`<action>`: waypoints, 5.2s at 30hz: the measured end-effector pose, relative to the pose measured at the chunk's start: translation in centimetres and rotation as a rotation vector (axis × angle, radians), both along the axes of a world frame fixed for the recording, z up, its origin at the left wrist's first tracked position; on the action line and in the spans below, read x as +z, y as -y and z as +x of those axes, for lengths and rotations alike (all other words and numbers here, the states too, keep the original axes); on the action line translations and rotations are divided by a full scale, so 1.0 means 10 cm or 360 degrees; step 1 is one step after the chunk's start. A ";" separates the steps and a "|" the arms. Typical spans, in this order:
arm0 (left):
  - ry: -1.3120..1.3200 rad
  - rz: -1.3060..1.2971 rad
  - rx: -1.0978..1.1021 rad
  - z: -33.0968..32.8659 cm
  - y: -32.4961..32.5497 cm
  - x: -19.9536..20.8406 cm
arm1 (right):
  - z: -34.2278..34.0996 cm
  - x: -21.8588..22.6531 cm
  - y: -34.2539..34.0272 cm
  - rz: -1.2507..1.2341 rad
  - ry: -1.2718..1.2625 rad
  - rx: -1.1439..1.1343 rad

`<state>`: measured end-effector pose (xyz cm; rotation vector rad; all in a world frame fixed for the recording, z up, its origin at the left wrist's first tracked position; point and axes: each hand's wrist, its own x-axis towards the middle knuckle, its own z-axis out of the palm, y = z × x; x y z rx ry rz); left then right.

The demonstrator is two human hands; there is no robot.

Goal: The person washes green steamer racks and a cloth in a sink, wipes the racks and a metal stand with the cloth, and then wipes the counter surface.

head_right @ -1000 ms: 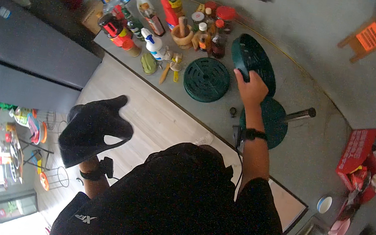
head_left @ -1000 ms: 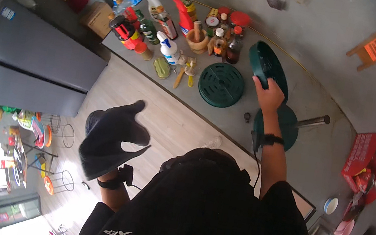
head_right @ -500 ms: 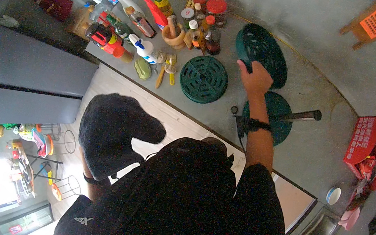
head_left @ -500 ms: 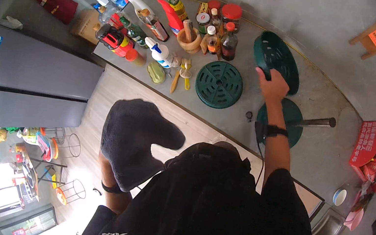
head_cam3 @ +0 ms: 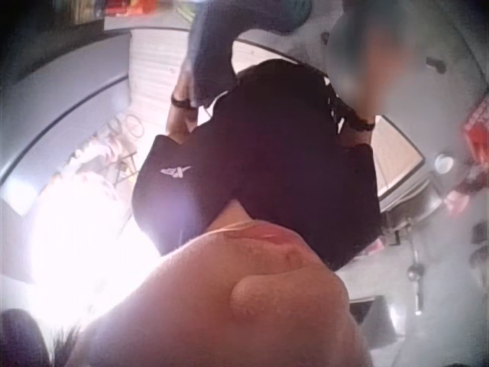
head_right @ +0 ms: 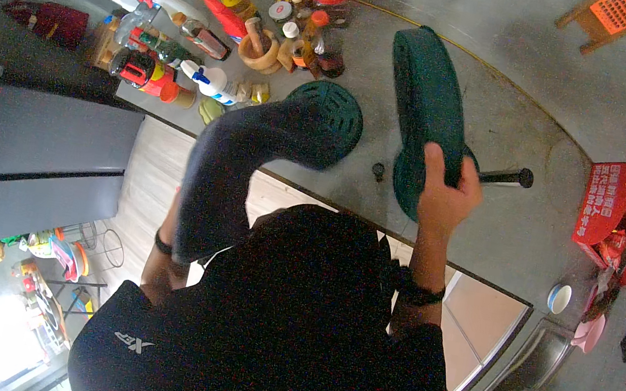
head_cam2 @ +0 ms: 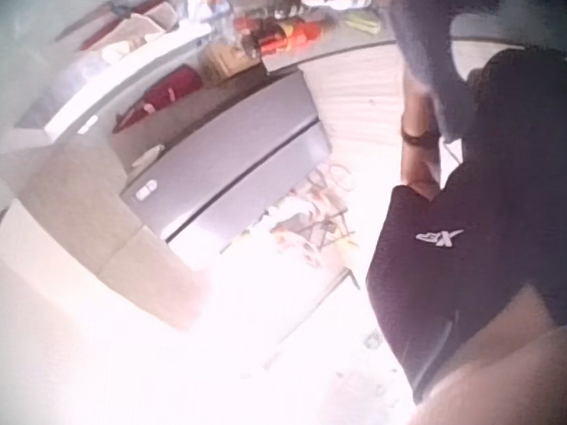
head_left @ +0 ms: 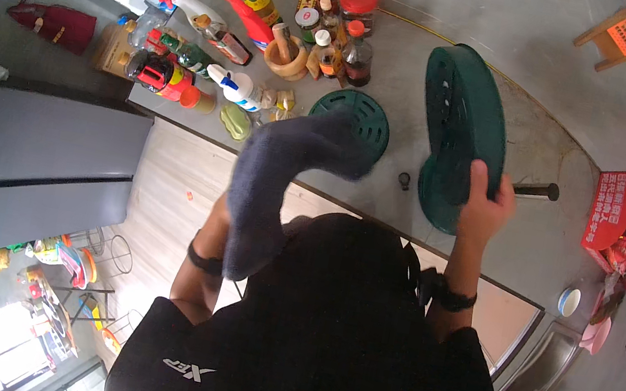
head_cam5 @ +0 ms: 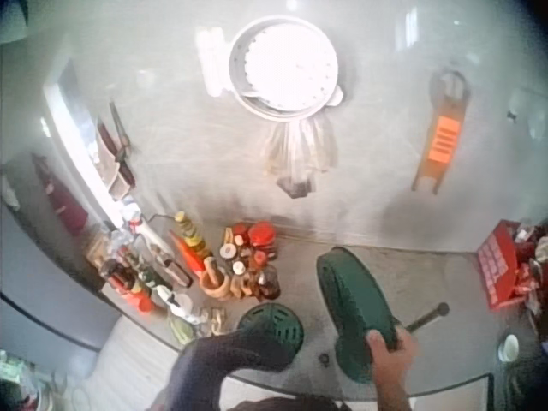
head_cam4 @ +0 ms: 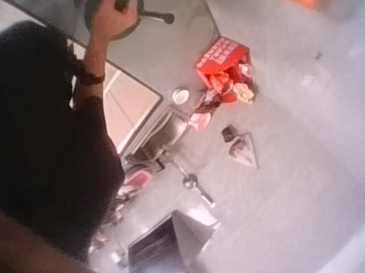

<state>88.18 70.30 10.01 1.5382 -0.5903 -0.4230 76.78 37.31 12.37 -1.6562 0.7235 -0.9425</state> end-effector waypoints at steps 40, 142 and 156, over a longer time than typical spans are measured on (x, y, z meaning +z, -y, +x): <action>0.0238 -0.0104 -0.0317 1.09 0.77 -0.06 | -0.77 -0.60 -0.06 0.1368 -0.0014 -0.0115; -0.0116 -0.0745 -0.0632 0.45 1.77 0.11 | -0.05 0.73 -0.44 0.0006 0.0215 0.0229; 0.0281 -0.1232 -0.0366 0.11 2.60 0.93 | 0.11 1.05 -0.38 -0.1086 0.0103 0.0235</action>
